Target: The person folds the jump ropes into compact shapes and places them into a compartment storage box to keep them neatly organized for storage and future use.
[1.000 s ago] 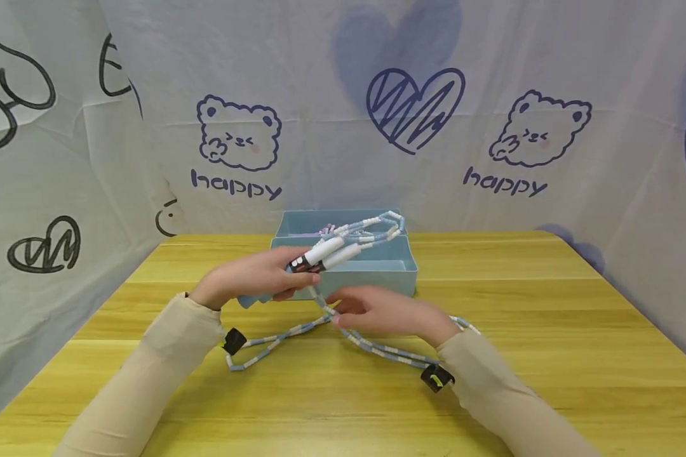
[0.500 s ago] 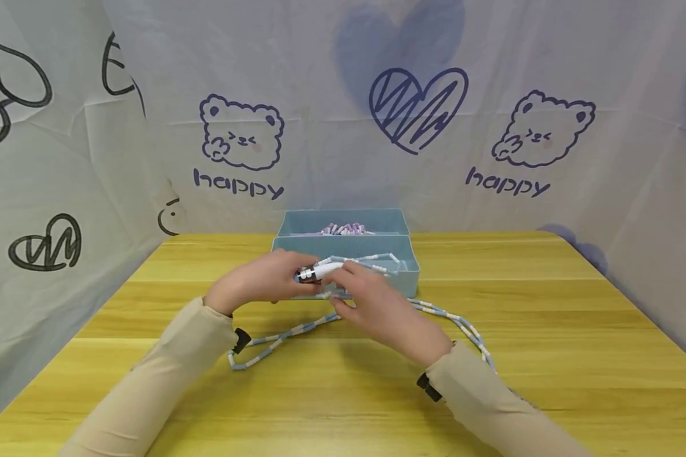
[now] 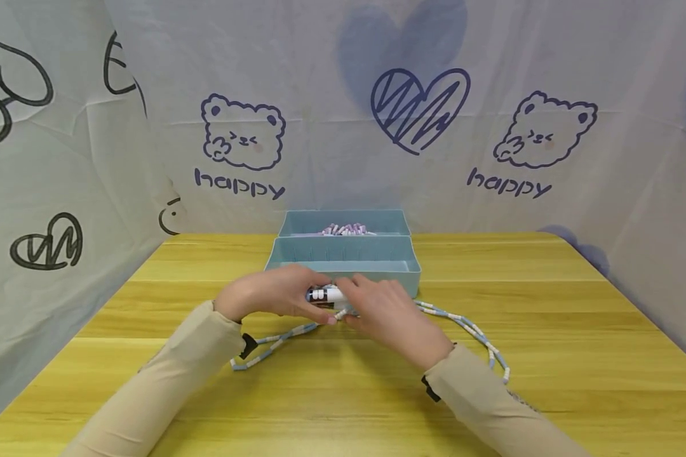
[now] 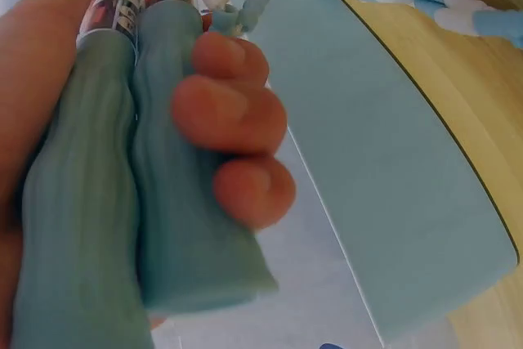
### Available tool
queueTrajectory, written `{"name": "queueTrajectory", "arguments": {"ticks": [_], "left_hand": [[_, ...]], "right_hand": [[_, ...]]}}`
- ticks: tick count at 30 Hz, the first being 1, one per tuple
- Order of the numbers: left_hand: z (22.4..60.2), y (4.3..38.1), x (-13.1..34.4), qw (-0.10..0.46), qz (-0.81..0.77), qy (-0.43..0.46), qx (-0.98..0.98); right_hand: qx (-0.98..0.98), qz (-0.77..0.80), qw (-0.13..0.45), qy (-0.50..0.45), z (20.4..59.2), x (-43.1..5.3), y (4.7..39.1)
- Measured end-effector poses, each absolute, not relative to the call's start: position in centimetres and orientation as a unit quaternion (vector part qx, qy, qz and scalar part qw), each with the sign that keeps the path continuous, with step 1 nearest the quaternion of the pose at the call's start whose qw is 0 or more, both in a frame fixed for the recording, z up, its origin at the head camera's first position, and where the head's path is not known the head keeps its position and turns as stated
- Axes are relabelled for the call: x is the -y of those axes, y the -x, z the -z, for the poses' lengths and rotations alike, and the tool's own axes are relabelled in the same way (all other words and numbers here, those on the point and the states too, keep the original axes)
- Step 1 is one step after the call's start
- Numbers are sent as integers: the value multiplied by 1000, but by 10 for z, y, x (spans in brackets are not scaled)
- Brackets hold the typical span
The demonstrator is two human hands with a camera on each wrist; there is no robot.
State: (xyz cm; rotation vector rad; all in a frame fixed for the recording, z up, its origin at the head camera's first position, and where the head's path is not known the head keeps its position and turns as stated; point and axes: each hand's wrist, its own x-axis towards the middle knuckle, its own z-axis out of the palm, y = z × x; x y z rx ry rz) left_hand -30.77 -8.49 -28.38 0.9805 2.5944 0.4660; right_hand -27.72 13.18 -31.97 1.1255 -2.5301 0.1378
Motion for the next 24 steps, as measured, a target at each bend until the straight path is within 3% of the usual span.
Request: {"name": "queueTrajectory", "arguments": {"ticks": [5, 9, 15, 20, 24], "left_hand": [[282, 307, 87, 164, -168, -354, -905], [278, 306, 95, 204, -204, -322, -902], [276, 306, 100, 239, -215, -292, -901], [276, 310, 99, 179, -183, -280, -925], [276, 315, 100, 131, -149, -265, -944]], "right_hand": [[886, -53, 198, -415, 320, -135, 279], [884, -49, 204, -419, 317, -137, 283], [896, -56, 173, -405, 315, -139, 288], [928, -111, 122, -333, 301, -140, 284], [943, -120, 114, -287, 287, -141, 276]]}}
